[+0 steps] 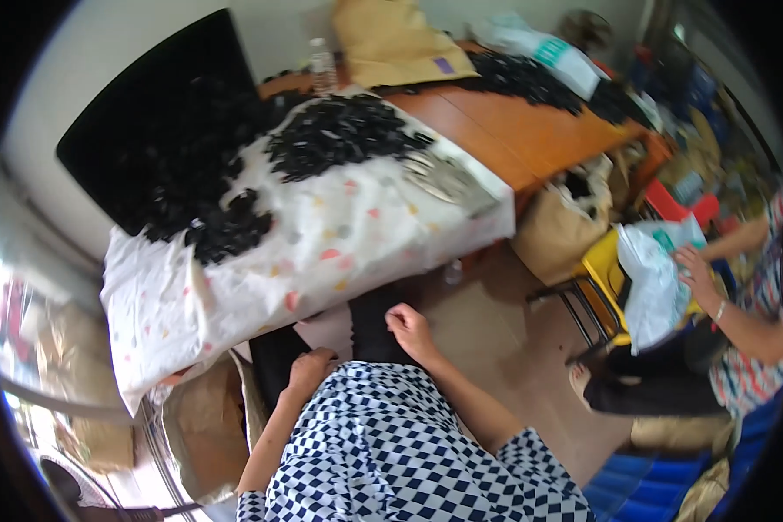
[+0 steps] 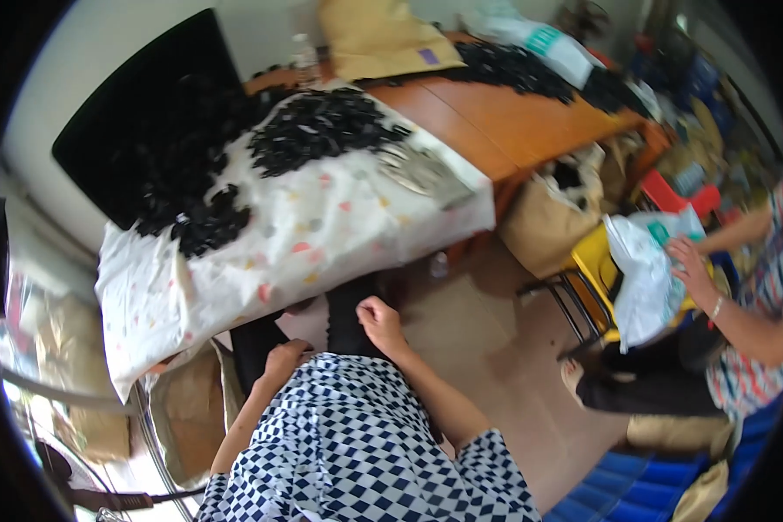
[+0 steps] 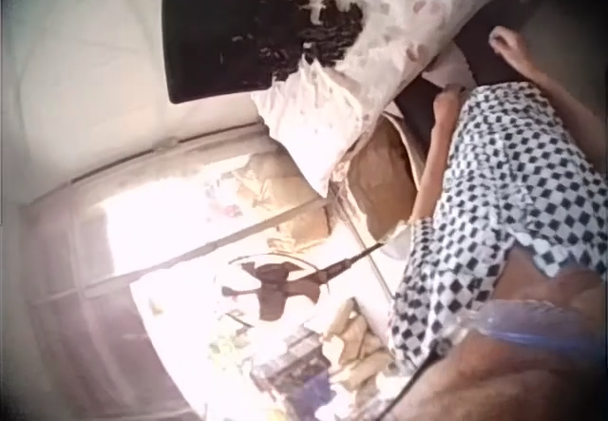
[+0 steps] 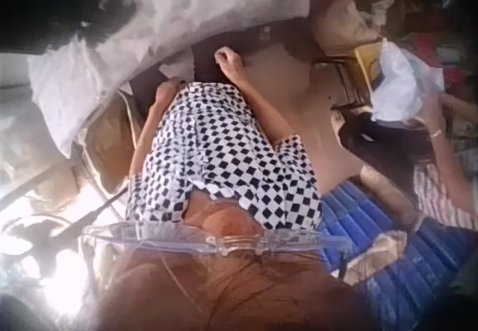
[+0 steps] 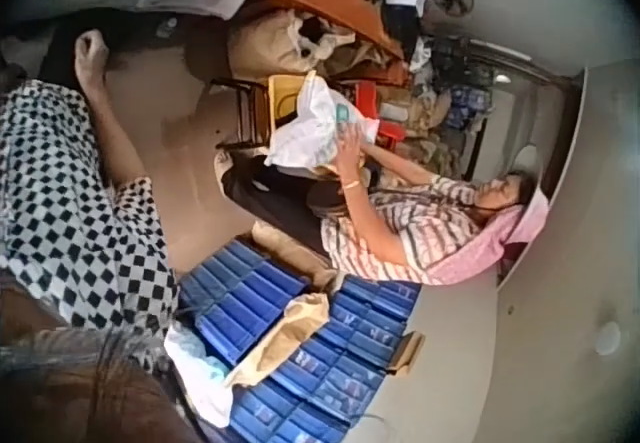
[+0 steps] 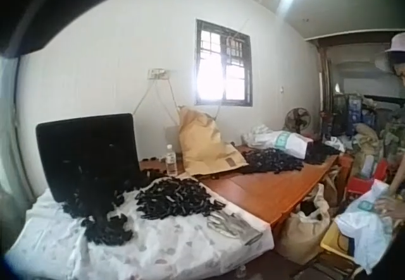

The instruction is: Assembling plastic buckle components by hand on a workbench.

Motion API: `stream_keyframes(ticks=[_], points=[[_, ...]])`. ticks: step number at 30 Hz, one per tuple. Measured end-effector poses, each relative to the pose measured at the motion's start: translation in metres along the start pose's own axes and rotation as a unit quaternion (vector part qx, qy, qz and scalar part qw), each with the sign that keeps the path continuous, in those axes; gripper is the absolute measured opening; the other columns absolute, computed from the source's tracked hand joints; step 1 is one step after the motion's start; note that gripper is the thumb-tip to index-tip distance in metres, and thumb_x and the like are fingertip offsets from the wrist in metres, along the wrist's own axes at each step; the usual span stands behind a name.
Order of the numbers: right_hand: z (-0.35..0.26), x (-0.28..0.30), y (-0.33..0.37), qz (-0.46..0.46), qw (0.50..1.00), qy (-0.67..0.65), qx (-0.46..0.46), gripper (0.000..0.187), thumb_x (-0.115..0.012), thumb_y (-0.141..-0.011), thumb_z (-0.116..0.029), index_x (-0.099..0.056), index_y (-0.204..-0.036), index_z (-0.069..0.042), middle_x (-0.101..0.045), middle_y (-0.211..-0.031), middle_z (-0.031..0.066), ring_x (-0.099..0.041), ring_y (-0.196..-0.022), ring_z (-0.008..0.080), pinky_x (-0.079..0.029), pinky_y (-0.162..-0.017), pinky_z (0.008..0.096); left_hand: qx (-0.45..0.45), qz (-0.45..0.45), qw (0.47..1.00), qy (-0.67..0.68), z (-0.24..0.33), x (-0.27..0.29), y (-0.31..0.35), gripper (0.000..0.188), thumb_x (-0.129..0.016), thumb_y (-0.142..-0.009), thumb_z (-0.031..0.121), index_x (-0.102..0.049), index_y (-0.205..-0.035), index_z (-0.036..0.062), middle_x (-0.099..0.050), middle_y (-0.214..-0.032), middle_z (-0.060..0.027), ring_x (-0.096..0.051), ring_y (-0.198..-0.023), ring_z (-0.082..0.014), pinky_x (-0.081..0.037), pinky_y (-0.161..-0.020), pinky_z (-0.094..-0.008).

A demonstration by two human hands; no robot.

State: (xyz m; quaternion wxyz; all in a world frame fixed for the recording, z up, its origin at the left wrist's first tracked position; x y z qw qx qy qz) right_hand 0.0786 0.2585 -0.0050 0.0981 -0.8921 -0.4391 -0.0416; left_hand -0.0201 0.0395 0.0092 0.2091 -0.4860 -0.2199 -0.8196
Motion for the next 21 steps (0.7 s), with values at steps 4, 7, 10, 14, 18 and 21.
stream_keyframes(ticks=[4, 7, 10, 14, 18, 21], points=[[-0.017, 0.002, 0.007, 0.010, 0.998, 0.056, 0.038, 0.008, -0.060, -0.089, -0.009, -0.059, -0.086, -0.001, -0.059, -0.066, 0.0087, -0.057, -0.058, 0.0145, -0.046, -0.055, 0.0279, 0.003, 0.010, 1.000, 0.002, 0.008, 0.000, 0.009, 0.025, -0.057, -0.088, 0.028, -0.068, -0.099, 0.0085, -0.067, -0.097, -0.0135, -0.064, -0.090, -0.0308, -0.048, -0.083, -0.0409], [-0.062, -0.010, 0.008, -0.040, 0.992, 0.046, 0.108, 0.005, -0.060, -0.088, -0.004, -0.057, -0.085, -0.001, -0.058, -0.069, 0.0090, -0.056, -0.058, 0.0159, -0.046, -0.056, 0.0286, -0.010, 0.043, 0.999, 0.023, 0.000, -0.003, 0.011, 0.025, -0.057, -0.088, 0.028, -0.068, -0.097, 0.0078, -0.067, -0.093, -0.0133, -0.065, -0.088, -0.0308, -0.048, -0.083, -0.0415], [-0.125, -0.016, -0.018, -0.023, 0.968, 0.103, 0.226, 0.005, -0.060, -0.086, -0.002, -0.057, -0.083, -0.001, -0.058, -0.072, 0.0118, -0.057, -0.060, 0.0237, -0.046, -0.056, 0.0311, -0.025, 0.040, 0.999, 0.027, -0.001, 0.004, 0.008, 0.023, -0.060, -0.084, 0.025, -0.068, -0.095, 0.0060, -0.067, -0.094, -0.0154, -0.065, -0.087, -0.0339, -0.051, -0.079, -0.0418], [-0.143, -0.003, -0.093, 0.057, 0.871, 0.349, 0.340, 0.016, -0.064, -0.081, -0.007, -0.057, -0.095, -0.004, -0.057, -0.094, 0.0159, -0.056, -0.084, 0.0344, -0.047, -0.074, 0.0404, -0.058, 0.064, 0.996, 0.004, 0.000, 0.002, 0.006, 0.022, -0.057, -0.087, 0.027, -0.067, -0.091, 0.0073, -0.065, -0.088, -0.0125, -0.065, -0.083, -0.0302, -0.051, -0.078, -0.0410], [-0.132, 0.032, -0.182, 0.092, 0.763, 0.529, 0.360, 0.037, -0.066, -0.077, -0.020, -0.057, -0.112, -0.011, -0.052, -0.121, 0.0114, -0.049, -0.112, 0.0326, -0.041, -0.086, 0.0489, -0.033, 0.017, 0.999, 0.031, -0.003, -0.005, 0.003, 0.023, -0.057, -0.087, 0.026, -0.067, -0.096, 0.0071, -0.066, -0.096, -0.0130, -0.065, -0.089, -0.0304, -0.050, -0.083, -0.0425], [-0.114, 0.069, -0.230, 0.046, 0.738, 0.604, 0.296, 0.034, -0.063, -0.080, -0.019, -0.058, -0.112, -0.012, -0.052, -0.125, 0.0087, -0.047, -0.115, 0.0316, -0.041, -0.088, 0.0502, -0.019, 0.000, 0.997, 0.072, -0.003, 0.006, 0.003, 0.025, -0.057, -0.087, 0.025, -0.066, -0.101, 0.0064, -0.065, -0.099, -0.0142, -0.063, -0.095, -0.0318, -0.048, -0.087, -0.0427]])
Point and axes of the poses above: each hand's wrist, its own y-axis away from the middle knuckle, its own x-axis out of the back of the hand, z = x × y, the point moved 5 cm from there along -y, towards the middle knuckle
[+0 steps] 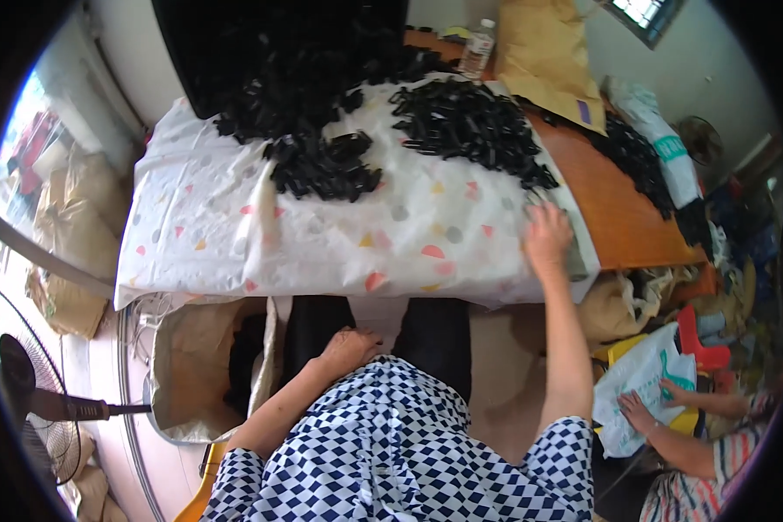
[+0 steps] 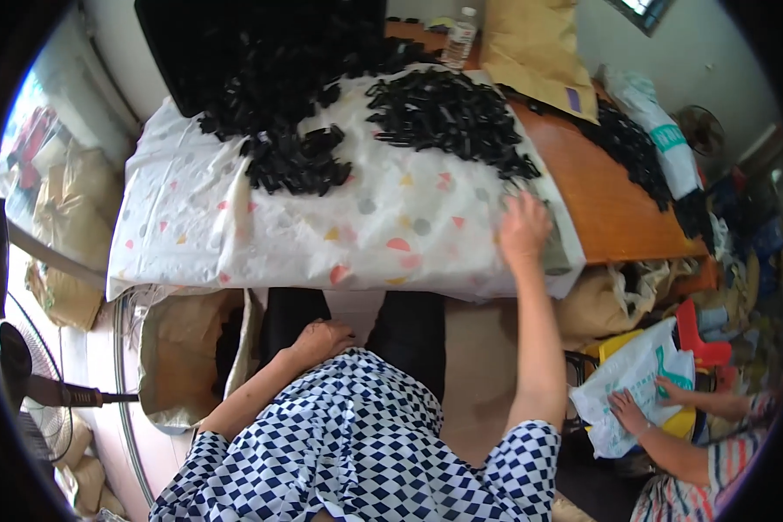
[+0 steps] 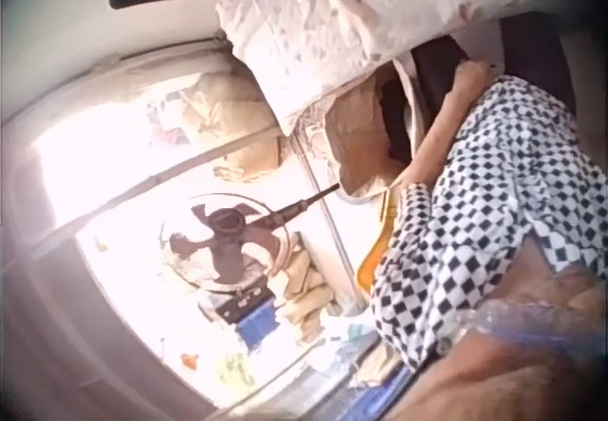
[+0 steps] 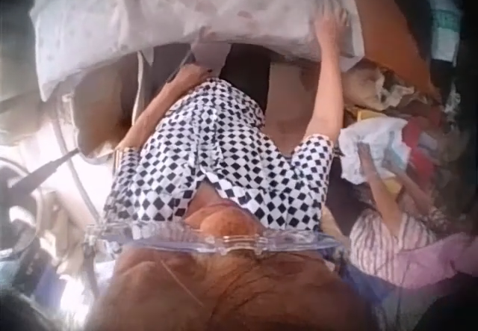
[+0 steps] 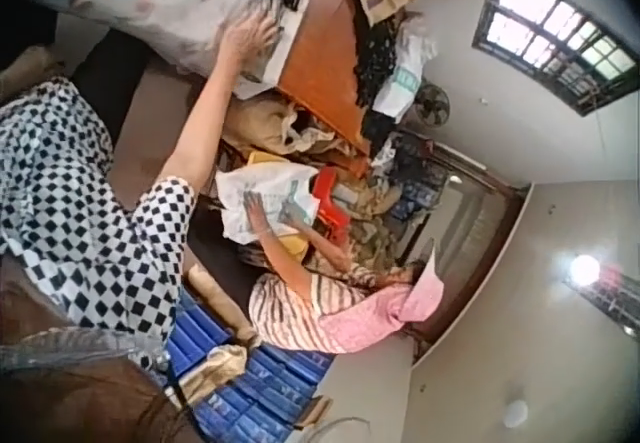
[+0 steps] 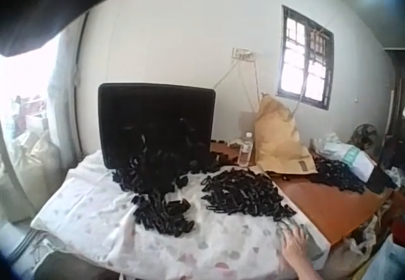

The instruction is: Assembling plastic buckle components by hand on a workbench.

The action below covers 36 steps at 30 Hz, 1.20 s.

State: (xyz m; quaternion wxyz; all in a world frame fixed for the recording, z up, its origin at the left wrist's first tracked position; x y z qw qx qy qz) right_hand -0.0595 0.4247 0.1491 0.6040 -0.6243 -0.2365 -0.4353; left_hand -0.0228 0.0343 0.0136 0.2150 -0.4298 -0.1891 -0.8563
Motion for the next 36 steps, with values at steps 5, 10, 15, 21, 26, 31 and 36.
stream_keyframes(ticks=[5, 10, 15, 21, 26, 31, 36], points=[[0.067, -0.033, 0.004, -0.041, 0.993, -0.078, -0.072, 0.027, -0.055, -0.090, -0.019, -0.058, -0.114, -0.008, -0.056, -0.115, 0.0123, -0.052, -0.108, 0.0349, -0.044, -0.088, 0.0450, -0.045, 0.050, 0.983, 0.171, 0.015, 0.033, 0.005, 0.017, -0.061, -0.086, 0.019, -0.064, -0.097, 0.0062, -0.063, -0.088, -0.0127, -0.062, -0.081, -0.0316, -0.051, -0.071, -0.0394], [0.042, -0.016, -0.016, 0.004, 0.997, -0.050, -0.060, 0.030, -0.060, -0.085, -0.015, -0.058, -0.114, -0.008, -0.054, -0.117, 0.0143, -0.051, -0.108, 0.0356, -0.042, -0.090, 0.0462, -0.115, 0.160, 0.971, 0.134, 0.035, 0.145, -0.022, 0.014, -0.063, -0.082, 0.011, -0.063, -0.095, 0.0069, -0.061, -0.088, -0.0085, -0.063, -0.078, -0.0274, -0.052, -0.066, -0.0361], [-0.076, -0.002, -0.054, -0.008, 0.977, -0.196, 0.081, 0.034, -0.064, -0.078, -0.006, -0.057, -0.111, -0.006, -0.053, -0.118, 0.0125, -0.052, -0.108, 0.0321, -0.041, -0.092, 0.0421, -0.031, 0.332, 0.939, -0.085, -0.015, 0.229, -0.091, 0.026, -0.065, -0.072, 0.001, -0.064, -0.097, 0.0087, -0.059, -0.104, -0.0071, -0.058, -0.094, -0.0275, -0.048, -0.079, -0.0379], [-0.146, -0.032, -0.108, -0.054, 0.955, -0.235, 0.172, 0.033, -0.064, -0.079, -0.004, -0.056, -0.112, -0.008, -0.054, -0.109, 0.0059, -0.053, -0.102, 0.0264, -0.041, -0.085, 0.0398, -0.092, 0.185, 0.942, -0.264, -0.044, 0.243, -0.137, 0.027, -0.061, -0.073, 0.002, -0.062, -0.099, 0.0095, -0.052, -0.107, -0.0051, -0.049, -0.102, -0.0231, -0.040, -0.085, -0.0358], [-0.161, -0.054, -0.145, -0.089, 0.953, -0.161, 0.240, 0.027, -0.065, -0.079, -0.007, -0.057, -0.105, -0.008, -0.053, -0.101, 0.0052, -0.049, -0.097, 0.0248, -0.040, -0.080, 0.0372, -0.125, 0.120, 0.959, -0.225, -0.043, 0.255, -0.137, 0.025, -0.059, -0.071, -0.004, -0.058, -0.093, 0.0071, -0.055, -0.110, -0.0034, -0.051, -0.103, -0.0227, -0.043, -0.084, -0.0349], [-0.171, -0.073, -0.161, -0.130, 0.947, -0.129, 0.263, 0.014, -0.066, -0.078, -0.007, -0.056, -0.088, -0.008, -0.051, -0.095, 0.0063, -0.049, -0.094, 0.0245, -0.041, -0.079, 0.0373, -0.135, 0.060, 0.960, -0.238, -0.046, 0.257, -0.135, 0.018, -0.063, -0.073, 0.000, -0.054, -0.088, 0.0055, -0.056, -0.098, -0.0032, -0.054, -0.094, -0.0222, -0.048, -0.076, -0.0331], [-0.175, -0.061, -0.154, -0.082, 0.945, -0.154, 0.277, 0.011, -0.063, -0.083, -0.008, -0.054, -0.090, -0.006, -0.054, -0.093, 0.0067, -0.053, -0.087, 0.0229, -0.041, -0.074, 0.0357, -0.119, 0.098, 0.971, -0.184, -0.047, 0.257, -0.127, 0.017, -0.067, -0.075, 0.005, -0.053, -0.084, 0.0057, -0.057, -0.084, -0.0052, -0.058, -0.085, -0.0233, -0.050, -0.068, -0.0344]])
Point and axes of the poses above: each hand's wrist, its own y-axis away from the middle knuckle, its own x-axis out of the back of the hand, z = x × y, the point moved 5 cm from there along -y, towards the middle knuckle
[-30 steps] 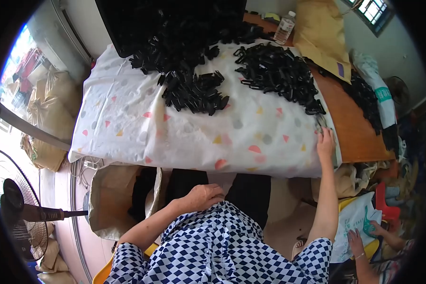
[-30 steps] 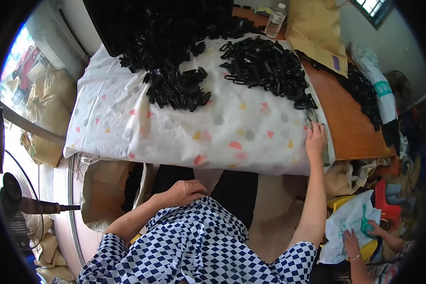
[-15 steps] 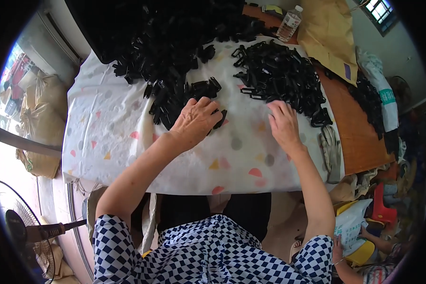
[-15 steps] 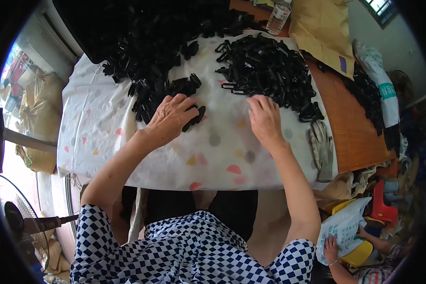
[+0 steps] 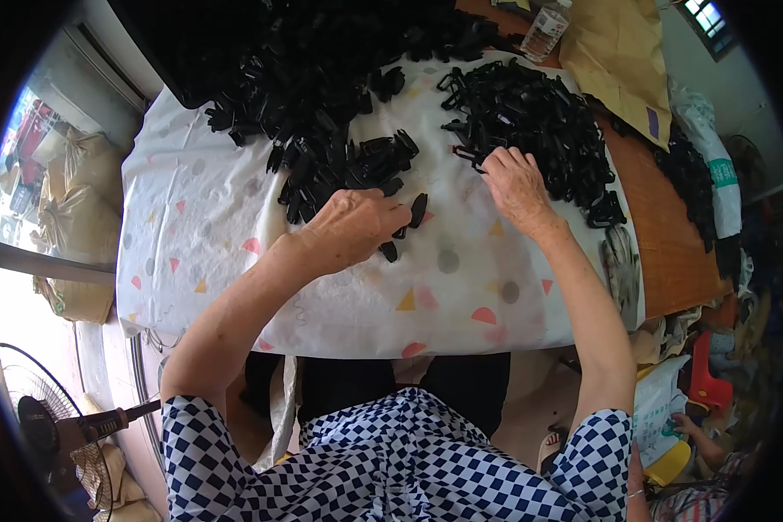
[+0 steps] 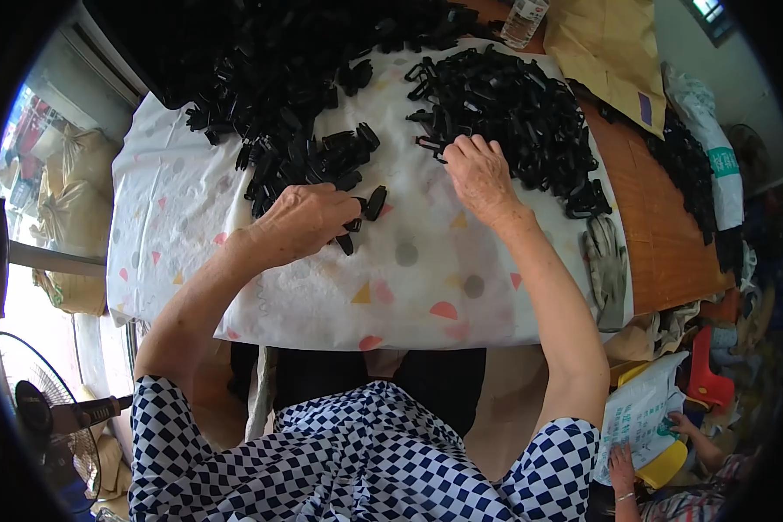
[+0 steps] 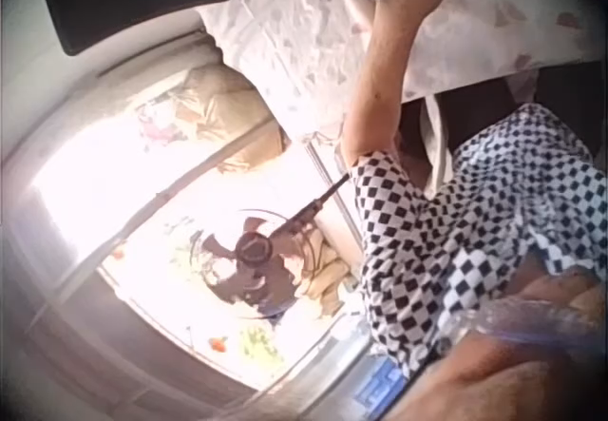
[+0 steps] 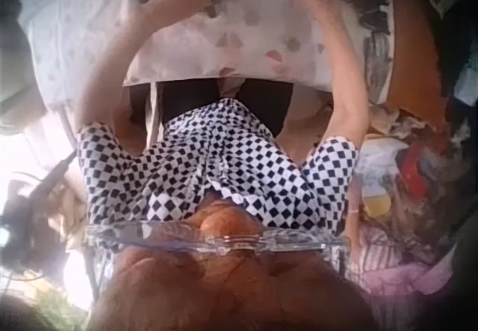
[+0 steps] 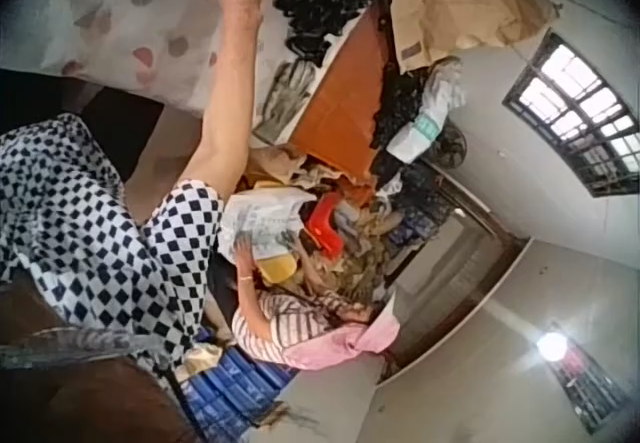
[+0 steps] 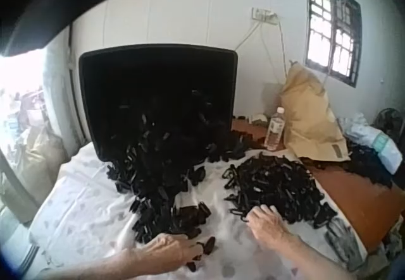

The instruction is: Assembling plastic buckle components by hand on a workbench.

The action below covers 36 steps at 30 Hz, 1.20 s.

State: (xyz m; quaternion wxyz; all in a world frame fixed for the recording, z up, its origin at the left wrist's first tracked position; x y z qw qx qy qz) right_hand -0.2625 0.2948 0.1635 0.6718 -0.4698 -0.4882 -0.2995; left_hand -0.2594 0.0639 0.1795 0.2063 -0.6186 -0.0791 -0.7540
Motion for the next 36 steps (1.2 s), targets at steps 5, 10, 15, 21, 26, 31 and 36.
stream_keyframes(ticks=[5, 10, 15, 21, 26, 31, 36], points=[[-0.018, -0.001, 0.029, 0.057, 0.732, -0.625, -0.264, 0.017, -0.053, -0.094, -0.014, -0.049, -0.108, -0.006, -0.063, -0.096, 0.0066, -0.061, -0.077, 0.0128, -0.046, -0.067, 0.0249, 0.071, 0.043, 0.995, 0.062, 0.004, 0.004, 0.010, 0.021, -0.066, -0.078, 0.004, -0.056, -0.096, 0.0045, -0.056, -0.076, -0.0086, -0.060, -0.075, -0.0208, -0.050, -0.067, -0.0308], [-0.072, 0.015, 0.059, -0.005, 0.502, -0.802, -0.324, 0.027, -0.044, -0.097, -0.022, -0.045, -0.118, -0.005, -0.063, -0.096, 0.0065, -0.056, -0.070, 0.0096, -0.042, -0.058, 0.0211, 0.191, 0.163, 0.722, 0.645, 0.021, -0.022, 0.013, 0.032, -0.060, -0.090, 0.009, -0.054, -0.122, 0.0066, -0.057, -0.088, 0.0052, -0.051, -0.076, -0.0043, -0.043, -0.065, -0.0195], [-0.094, 0.015, 0.089, -0.015, 0.445, -0.830, -0.337, 0.026, -0.047, -0.099, -0.026, -0.048, -0.115, -0.006, -0.060, -0.087, 0.0040, -0.048, -0.064, 0.0068, -0.034, -0.052, 0.0173, 0.251, 0.105, 0.780, 0.564, 0.064, -0.078, 0.003, 0.021, -0.062, -0.087, 0.010, -0.051, -0.103, 0.0024, -0.059, -0.083, -0.0004, -0.055, -0.069, -0.0073, -0.046, -0.061, -0.0239], [-0.088, 0.022, 0.119, -0.027, 0.518, -0.780, -0.350, 0.020, -0.052, -0.098, -0.023, -0.053, -0.110, -0.008, -0.058, -0.081, -0.0004, -0.044, -0.060, 0.0046, -0.033, -0.053, 0.0163, 0.240, 0.092, 0.865, 0.430, 0.100, -0.078, -0.001, 0.033, -0.069, -0.081, 0.017, -0.047, -0.102, 0.0033, -0.065, -0.088, -0.0189, -0.064, -0.084, -0.0392, -0.050, -0.072, -0.0423], [-0.085, 0.026, 0.134, -0.034, 0.528, -0.771, -0.354, 0.017, -0.053, -0.098, -0.020, -0.054, -0.110, -0.007, -0.057, -0.080, -0.0009, -0.044, -0.061, 0.0042, -0.034, -0.053, 0.0170, 0.170, 0.082, 0.917, 0.352, 0.114, -0.069, 0.000, 0.036, -0.067, -0.081, 0.011, -0.051, -0.112, 0.0039, -0.062, -0.092, -0.0161, -0.062, -0.086, -0.0383, -0.050, -0.072, -0.0420], [-0.087, 0.026, 0.143, -0.068, 0.498, -0.795, -0.341, 0.017, -0.053, -0.097, -0.015, -0.053, -0.110, -0.004, -0.058, -0.081, 0.0012, -0.046, -0.063, 0.0041, -0.038, -0.055, 0.0182, 0.173, 0.082, 0.900, 0.391, 0.113, -0.070, 0.004, 0.030, -0.069, -0.079, 0.005, -0.059, -0.107, 0.0013, -0.060, -0.093, -0.0116, -0.064, -0.083, -0.0214, -0.050, -0.069, -0.0310], [-0.096, 0.028, 0.137, -0.101, 0.487, -0.810, -0.309, 0.016, -0.054, -0.096, -0.013, -0.052, -0.109, -0.003, -0.058, -0.081, 0.0023, -0.045, -0.062, 0.0042, -0.037, -0.054, 0.0182, 0.276, 0.088, 0.881, 0.373, 0.100, -0.070, 0.013, 0.031, -0.074, -0.073, 0.008, -0.060, -0.101, 0.0041, -0.062, -0.090, -0.0123, -0.065, -0.076, -0.0272, -0.052, -0.065, -0.0347]])
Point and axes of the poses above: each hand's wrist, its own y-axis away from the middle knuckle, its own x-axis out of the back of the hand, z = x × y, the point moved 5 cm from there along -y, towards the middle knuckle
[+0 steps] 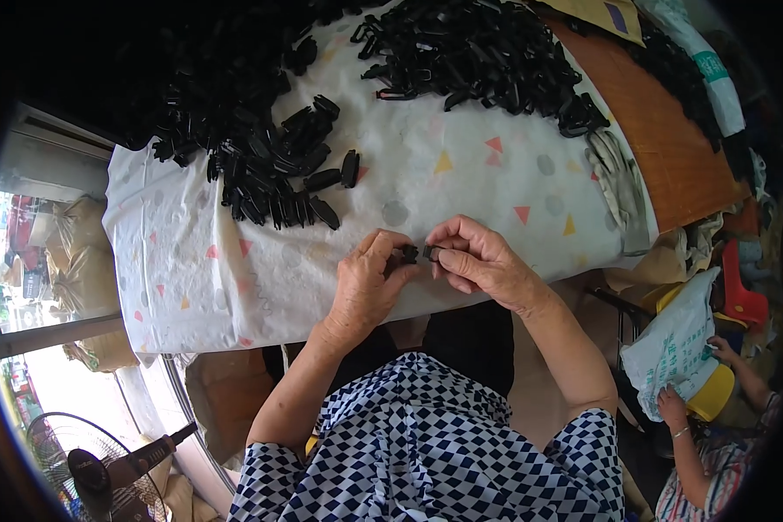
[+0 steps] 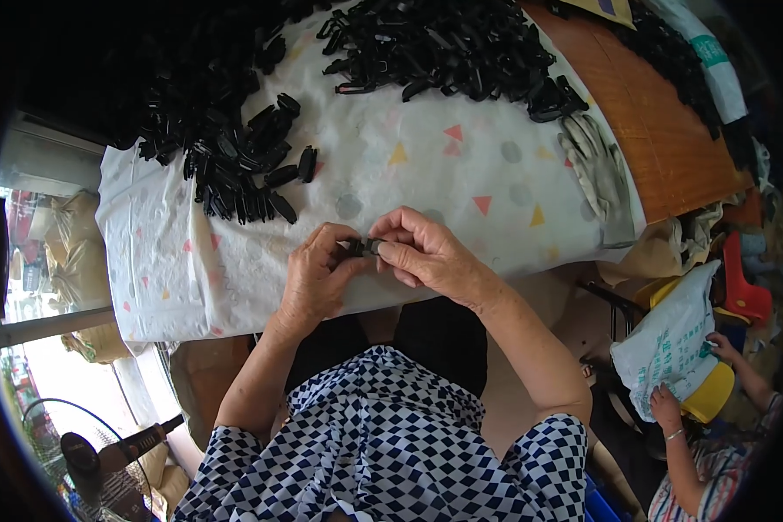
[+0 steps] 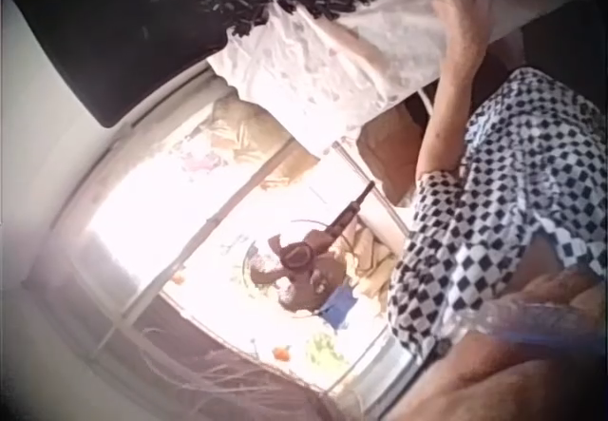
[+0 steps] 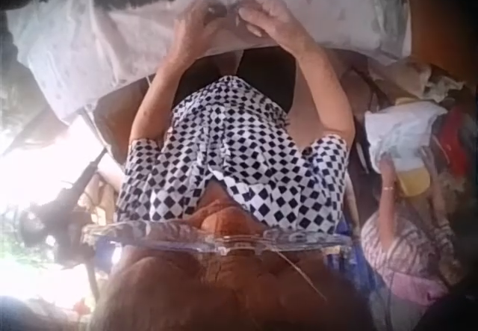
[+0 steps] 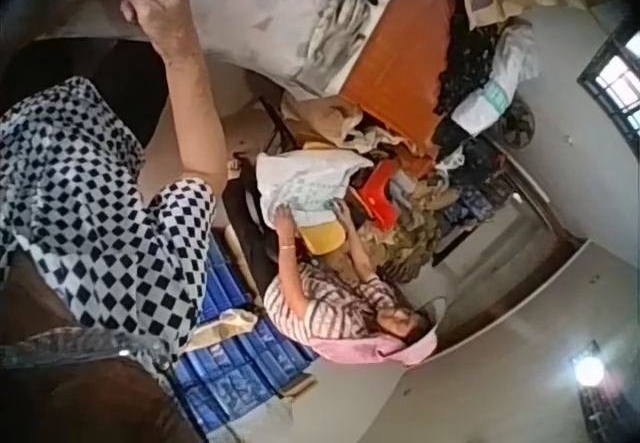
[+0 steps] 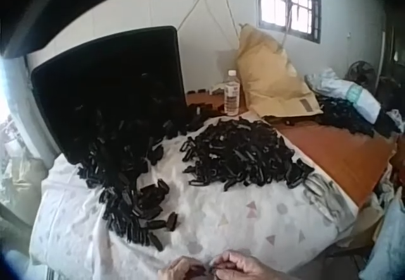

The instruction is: Assembling plastic buckle components by hand on a workbench.

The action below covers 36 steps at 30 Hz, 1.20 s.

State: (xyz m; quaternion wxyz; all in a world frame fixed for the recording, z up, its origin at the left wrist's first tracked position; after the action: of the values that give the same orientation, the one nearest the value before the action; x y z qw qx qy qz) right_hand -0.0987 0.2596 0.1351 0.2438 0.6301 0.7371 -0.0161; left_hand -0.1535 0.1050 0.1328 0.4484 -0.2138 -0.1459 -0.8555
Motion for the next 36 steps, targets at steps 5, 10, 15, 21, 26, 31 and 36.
stream_keyframes(ticks=[5, 10, 15, 21, 26, 31, 36], points=[[0.001, -0.008, -0.007, -0.029, 0.999, 0.025, -0.021, 0.014, -0.055, -0.096, -0.014, -0.050, -0.106, -0.005, -0.059, -0.081, 0.0028, -0.044, -0.061, 0.0039, -0.036, -0.053, 0.0174, -0.042, 0.007, 0.999, -0.007, -0.002, 0.003, 0.004, 0.029, -0.072, -0.074, 0.005, -0.061, -0.101, 0.0037, -0.062, -0.089, -0.0100, -0.065, -0.072, -0.0217, -0.052, -0.062, -0.0313], [0.005, -0.008, -0.012, -0.032, 0.998, 0.041, -0.044, 0.012, -0.056, -0.095, -0.013, -0.050, -0.102, -0.005, -0.058, -0.080, 0.0021, -0.043, -0.061, 0.0037, -0.036, -0.053, 0.0173, -0.091, 0.019, 0.996, -0.020, 0.006, 0.009, 0.008, 0.029, -0.070, -0.074, 0.002, -0.062, -0.103, 0.0036, -0.062, -0.090, -0.0091, -0.064, -0.070, -0.0198, -0.051, -0.062, -0.0306], [0.000, -0.011, -0.015, -0.019, 0.995, 0.068, -0.076, 0.012, -0.059, -0.094, -0.013, -0.052, -0.099, -0.004, -0.058, -0.077, 0.0016, -0.044, -0.059, 0.0032, -0.035, -0.052, 0.0172, -0.108, 0.007, 0.994, -0.022, 0.006, 0.013, 0.014, 0.032, -0.073, -0.073, 0.009, -0.062, -0.102, 0.0039, -0.062, -0.091, -0.0096, -0.064, -0.078, -0.0276, -0.052, -0.066, -0.0353], [-0.004, -0.017, -0.019, -0.029, 0.987, 0.099, -0.122, 0.012, -0.062, -0.092, -0.014, -0.054, -0.094, -0.005, -0.058, -0.074, 0.0011, -0.044, -0.058, 0.0025, -0.034, -0.049, 0.0173, -0.198, 0.012, 0.972, -0.123, 0.017, 0.024, 0.014, 0.025, -0.074, -0.071, 0.011, -0.060, -0.091, 0.0041, -0.060, -0.082, -0.0088, -0.061, -0.074, -0.0287, -0.051, -0.065, -0.0377], [0.004, -0.016, -0.020, -0.062, 0.981, 0.056, -0.177, 0.011, -0.061, -0.093, -0.015, -0.053, -0.091, -0.007, -0.057, -0.072, 0.0003, -0.045, -0.057, 0.0039, -0.034, -0.048, 0.0175, -0.186, -0.014, 0.976, -0.116, 0.024, 0.028, 0.014, 0.027, -0.073, -0.071, 0.007, -0.062, -0.095, 0.0019, -0.062, -0.082, -0.0110, -0.061, -0.074, -0.0290, -0.050, -0.063, -0.0367], [-0.008, -0.027, -0.025, -0.070, 0.982, -0.081, -0.155, 0.029, -0.065, -0.090, -0.030, -0.051, -0.103, -0.008, -0.059, -0.086, 0.0021, -0.056, -0.067, 0.0086, -0.039, -0.049, 0.0176, -0.061, 0.006, 0.993, 0.102, 0.035, 0.039, 0.004, 0.025, -0.073, -0.076, 0.009, -0.065, -0.100, 0.0046, -0.062, -0.082, -0.0081, -0.062, -0.076, -0.0234, -0.051, -0.066, -0.0328], [-0.012, -0.046, -0.026, -0.203, 0.963, -0.133, -0.117, 0.076, -0.048, -0.091, -0.058, -0.030, -0.142, -0.004, -0.058, -0.102, 0.0085, -0.063, -0.082, 0.0170, -0.048, -0.054, 0.0207, -0.055, -0.010, 0.950, 0.308, 0.017, 0.039, -0.006, 0.022, -0.072, -0.082, 0.011, -0.066, -0.101, 0.0031, -0.045, -0.126, -0.0097, -0.051, -0.109, -0.0193, -0.045, -0.090, -0.0306]])
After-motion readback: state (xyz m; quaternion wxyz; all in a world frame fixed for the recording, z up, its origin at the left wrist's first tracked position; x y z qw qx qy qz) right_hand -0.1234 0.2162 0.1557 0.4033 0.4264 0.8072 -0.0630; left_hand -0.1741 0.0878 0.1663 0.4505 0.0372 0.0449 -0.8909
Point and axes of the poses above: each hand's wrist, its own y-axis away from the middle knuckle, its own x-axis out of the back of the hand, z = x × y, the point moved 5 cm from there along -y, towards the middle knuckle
